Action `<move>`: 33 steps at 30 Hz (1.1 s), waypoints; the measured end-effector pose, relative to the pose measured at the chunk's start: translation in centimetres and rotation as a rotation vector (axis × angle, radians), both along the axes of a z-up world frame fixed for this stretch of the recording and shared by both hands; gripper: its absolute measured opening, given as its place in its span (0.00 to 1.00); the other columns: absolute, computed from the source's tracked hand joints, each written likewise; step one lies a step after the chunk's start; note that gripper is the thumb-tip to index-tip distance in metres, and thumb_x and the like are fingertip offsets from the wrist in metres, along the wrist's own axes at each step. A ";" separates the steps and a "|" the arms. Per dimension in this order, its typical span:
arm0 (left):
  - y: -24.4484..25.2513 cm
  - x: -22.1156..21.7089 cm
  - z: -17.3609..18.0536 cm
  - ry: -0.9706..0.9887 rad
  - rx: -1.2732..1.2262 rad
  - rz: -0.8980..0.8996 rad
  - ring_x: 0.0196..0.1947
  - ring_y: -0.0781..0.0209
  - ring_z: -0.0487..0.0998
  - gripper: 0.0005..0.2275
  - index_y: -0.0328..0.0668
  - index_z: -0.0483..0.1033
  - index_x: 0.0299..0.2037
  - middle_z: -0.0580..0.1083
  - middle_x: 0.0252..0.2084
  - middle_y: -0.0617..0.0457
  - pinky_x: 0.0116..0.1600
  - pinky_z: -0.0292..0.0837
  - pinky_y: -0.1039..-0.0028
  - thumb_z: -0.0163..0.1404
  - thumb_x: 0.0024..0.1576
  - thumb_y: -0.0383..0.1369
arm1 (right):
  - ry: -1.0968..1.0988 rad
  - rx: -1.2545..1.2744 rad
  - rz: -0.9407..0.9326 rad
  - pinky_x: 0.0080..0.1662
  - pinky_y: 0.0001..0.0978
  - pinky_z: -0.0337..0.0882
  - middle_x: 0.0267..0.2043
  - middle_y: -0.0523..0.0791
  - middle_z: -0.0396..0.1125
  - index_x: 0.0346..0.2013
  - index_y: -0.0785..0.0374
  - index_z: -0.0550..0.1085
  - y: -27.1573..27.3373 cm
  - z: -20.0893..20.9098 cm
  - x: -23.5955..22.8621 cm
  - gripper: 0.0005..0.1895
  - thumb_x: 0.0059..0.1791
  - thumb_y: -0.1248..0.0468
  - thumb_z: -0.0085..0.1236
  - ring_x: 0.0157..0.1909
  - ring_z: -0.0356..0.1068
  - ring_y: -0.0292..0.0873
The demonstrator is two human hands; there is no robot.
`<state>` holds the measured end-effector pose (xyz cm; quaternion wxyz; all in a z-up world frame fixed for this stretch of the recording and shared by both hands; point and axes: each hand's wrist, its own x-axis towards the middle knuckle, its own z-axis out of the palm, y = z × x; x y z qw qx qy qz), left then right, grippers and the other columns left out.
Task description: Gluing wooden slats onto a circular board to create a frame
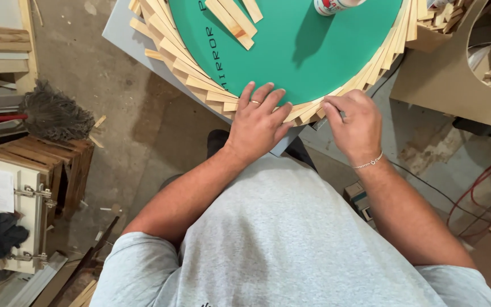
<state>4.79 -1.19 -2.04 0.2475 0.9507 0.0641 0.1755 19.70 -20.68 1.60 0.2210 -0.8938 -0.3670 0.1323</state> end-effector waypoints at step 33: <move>-1.1 4.7 0.7 0.091 -0.049 0.015 0.51 0.43 0.71 0.24 0.44 0.75 0.33 0.68 0.42 0.50 0.63 0.63 0.42 0.71 0.36 0.48 | 0.167 0.057 -0.234 0.50 0.46 0.73 0.42 0.49 0.72 0.55 0.57 0.81 -0.3 0.9 0.7 0.13 0.56 0.67 0.59 0.47 0.74 0.55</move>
